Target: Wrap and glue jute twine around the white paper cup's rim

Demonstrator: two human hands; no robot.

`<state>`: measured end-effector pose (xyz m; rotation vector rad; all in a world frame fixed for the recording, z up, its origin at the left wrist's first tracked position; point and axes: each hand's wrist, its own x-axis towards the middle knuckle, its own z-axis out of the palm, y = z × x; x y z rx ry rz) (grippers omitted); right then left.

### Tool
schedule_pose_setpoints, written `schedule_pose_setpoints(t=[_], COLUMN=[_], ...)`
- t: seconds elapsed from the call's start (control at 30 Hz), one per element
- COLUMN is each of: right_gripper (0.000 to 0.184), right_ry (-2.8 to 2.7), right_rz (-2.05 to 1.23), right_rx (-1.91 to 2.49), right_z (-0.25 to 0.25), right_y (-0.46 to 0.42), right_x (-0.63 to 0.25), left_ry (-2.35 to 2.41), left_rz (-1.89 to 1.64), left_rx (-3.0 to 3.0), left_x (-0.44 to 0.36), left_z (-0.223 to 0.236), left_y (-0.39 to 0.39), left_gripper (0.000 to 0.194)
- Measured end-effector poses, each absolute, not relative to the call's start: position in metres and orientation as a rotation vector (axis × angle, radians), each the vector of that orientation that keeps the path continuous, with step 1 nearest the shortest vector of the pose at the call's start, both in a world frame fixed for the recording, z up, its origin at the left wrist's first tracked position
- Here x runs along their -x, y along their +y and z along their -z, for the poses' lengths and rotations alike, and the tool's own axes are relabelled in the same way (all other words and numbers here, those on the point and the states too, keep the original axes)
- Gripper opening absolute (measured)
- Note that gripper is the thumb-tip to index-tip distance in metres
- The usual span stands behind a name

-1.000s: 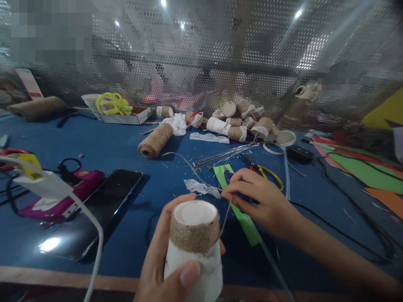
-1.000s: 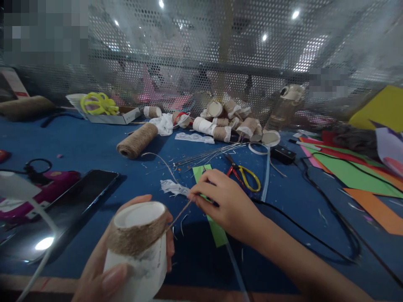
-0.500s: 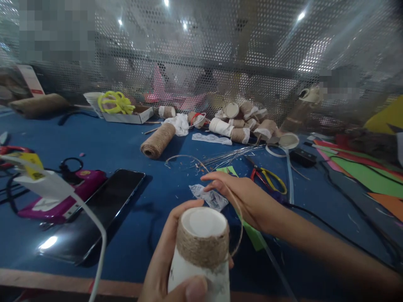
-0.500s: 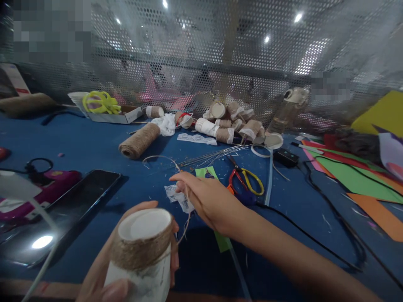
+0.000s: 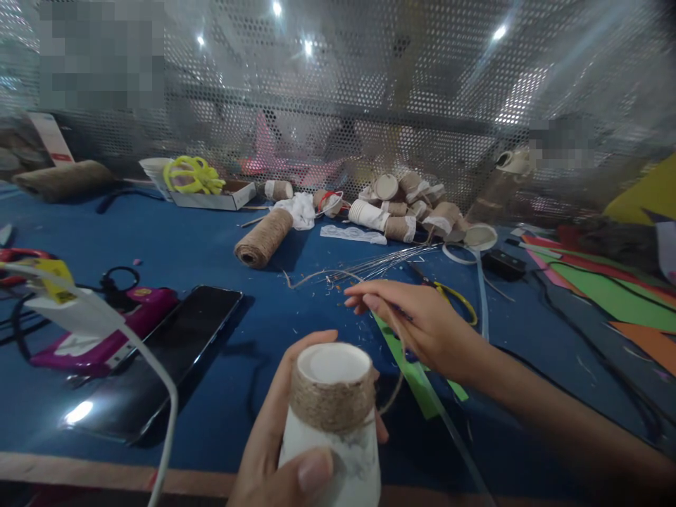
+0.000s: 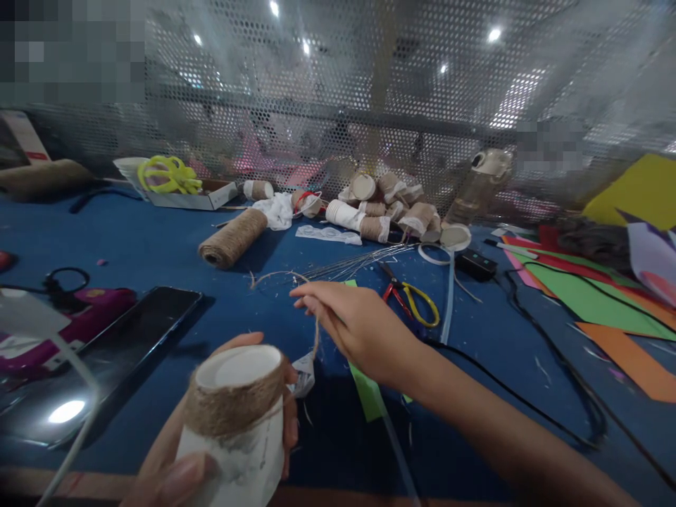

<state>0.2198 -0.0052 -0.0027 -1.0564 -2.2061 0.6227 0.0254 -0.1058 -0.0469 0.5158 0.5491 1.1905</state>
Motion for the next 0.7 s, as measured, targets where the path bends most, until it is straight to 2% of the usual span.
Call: schedule_pose_setpoints(t=[0.13, 0.2, 0.27, 0.37, 0.5, 0.7], right_gripper=[0.035, 0.053, 0.059, 0.049, 0.048, 0.024], right_ry=[-2.228, -2.346, -2.429, -2.610, -2.729, -2.605], right_rz=[-0.506, -0.409, -0.255, -0.169, -0.233, -0.162], right_rx=[1.233, 1.373, 1.535, 1.626, 1.548, 1.682], right_z=[-0.004, -0.005, -0.003, 0.004, 0.012, 0.014], right_y=[0.005, 0.006, 0.004, -0.003, -0.014, -0.018], right_x=[-0.236, -0.250, -0.269, -0.297, -0.311, -0.290], left_ry=[0.460, 0.431, 0.389, 0.334, 0.330, 0.408], left_rz=[-1.304, -1.362, -1.362, -1.307, -1.279, -1.277], left_rx=[-0.537, -0.533, -0.551, -0.554, -0.513, -0.491], left_x=[-0.026, -0.025, -0.024, -0.025, -0.030, -0.033], left_z=[0.046, 0.048, 0.053, 0.062, 0.067, 0.063], left_y=[-0.099, -0.092, -0.082, -0.069, -0.061, -0.065], left_gripper=[0.055, 0.049, 0.046, 0.049, 0.047, 0.045])
